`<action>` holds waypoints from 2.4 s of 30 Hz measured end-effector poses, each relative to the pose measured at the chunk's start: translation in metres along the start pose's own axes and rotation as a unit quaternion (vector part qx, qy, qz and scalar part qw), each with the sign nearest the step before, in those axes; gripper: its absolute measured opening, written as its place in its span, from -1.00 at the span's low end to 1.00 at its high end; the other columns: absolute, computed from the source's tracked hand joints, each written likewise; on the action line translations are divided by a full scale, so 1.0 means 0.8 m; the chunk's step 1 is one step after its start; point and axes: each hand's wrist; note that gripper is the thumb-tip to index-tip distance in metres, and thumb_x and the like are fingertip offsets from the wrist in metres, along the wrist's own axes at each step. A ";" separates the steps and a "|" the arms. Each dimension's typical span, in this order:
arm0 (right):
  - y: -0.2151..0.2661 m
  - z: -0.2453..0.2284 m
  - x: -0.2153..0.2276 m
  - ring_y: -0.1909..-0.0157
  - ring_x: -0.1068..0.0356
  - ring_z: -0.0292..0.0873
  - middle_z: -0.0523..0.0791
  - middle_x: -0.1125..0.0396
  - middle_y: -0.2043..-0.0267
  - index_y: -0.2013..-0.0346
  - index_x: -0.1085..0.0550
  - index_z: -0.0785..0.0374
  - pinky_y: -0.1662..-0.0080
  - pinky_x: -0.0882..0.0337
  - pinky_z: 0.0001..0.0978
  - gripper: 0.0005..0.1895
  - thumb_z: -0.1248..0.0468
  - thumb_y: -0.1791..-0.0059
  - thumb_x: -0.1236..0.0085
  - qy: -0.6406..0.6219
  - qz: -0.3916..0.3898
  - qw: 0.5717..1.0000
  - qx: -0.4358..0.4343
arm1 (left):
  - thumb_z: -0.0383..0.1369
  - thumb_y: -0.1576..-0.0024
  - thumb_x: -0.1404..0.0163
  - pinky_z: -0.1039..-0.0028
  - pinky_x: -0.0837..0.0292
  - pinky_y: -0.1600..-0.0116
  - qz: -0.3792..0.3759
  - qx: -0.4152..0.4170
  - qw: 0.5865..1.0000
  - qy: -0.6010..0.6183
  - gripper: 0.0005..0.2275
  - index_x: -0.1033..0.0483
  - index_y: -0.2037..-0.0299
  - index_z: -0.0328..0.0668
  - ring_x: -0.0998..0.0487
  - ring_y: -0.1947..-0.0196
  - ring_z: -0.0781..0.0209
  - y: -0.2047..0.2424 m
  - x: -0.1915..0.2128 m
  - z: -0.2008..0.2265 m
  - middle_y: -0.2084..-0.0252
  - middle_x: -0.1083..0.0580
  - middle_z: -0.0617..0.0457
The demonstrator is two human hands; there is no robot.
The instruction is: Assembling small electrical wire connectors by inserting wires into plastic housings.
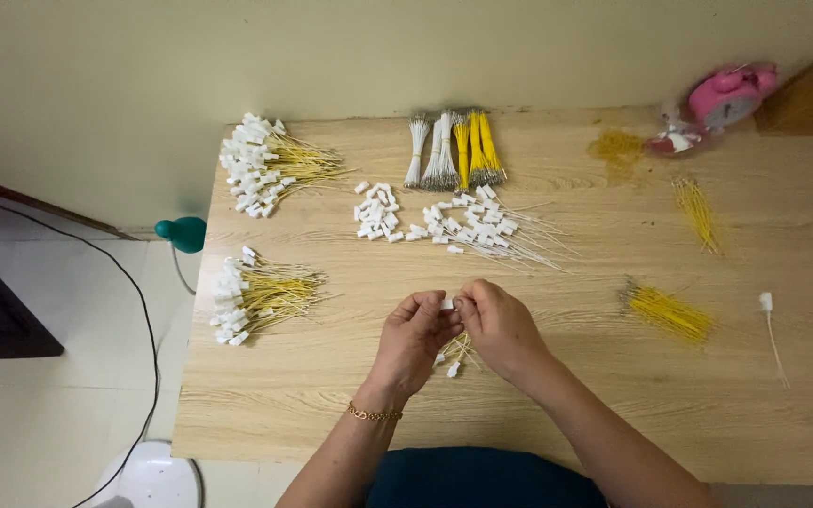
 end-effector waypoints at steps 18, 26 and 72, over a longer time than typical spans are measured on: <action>-0.013 0.103 0.010 0.10 -0.42 0.06 -0.02 -0.42 0.28 0.34 -0.59 0.08 0.07 -0.37 -0.11 -0.78 0.05 0.06 -0.13 -0.139 0.141 0.939 -0.281 | -0.21 -0.08 -0.17 0.39 -0.63 0.22 -0.009 -0.368 0.442 -0.818 -0.83 -0.64 0.12 0.19 -0.65 0.19 0.11 -0.236 0.058 -0.037 0.22 -0.51 0.11; 0.055 0.338 0.129 -0.17 -0.39 0.09 -0.12 -0.41 -0.10 -0.12 -0.50 -0.09 -0.14 -0.37 0.00 -0.63 0.14 0.00 -0.13 0.338 0.118 0.913 -0.195 | -0.23 -0.03 -0.23 0.29 -0.60 0.09 -0.046 -0.342 0.453 -0.822 -0.83 -0.61 0.19 0.15 -0.64 0.15 0.01 -0.223 0.056 -0.026 0.22 -0.53 0.08; 0.050 -0.016 0.148 0.14 -0.56 0.18 0.06 -0.55 0.29 0.08 -0.58 0.14 0.05 -0.52 0.00 -0.77 0.15 -0.06 -0.08 0.090 -0.031 0.995 0.039 | -0.40 -0.27 -0.02 0.42 -0.59 0.00 -0.046 -0.270 0.956 -0.102 -0.76 -0.52 -0.11 -0.25 -0.64 0.13 0.15 -0.011 -0.129 0.060 0.17 -0.58 -0.08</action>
Point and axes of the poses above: each hand's wrist, its own y-axis away from the middle knuckle, its own x-axis out of the back of the hand, z = x × y
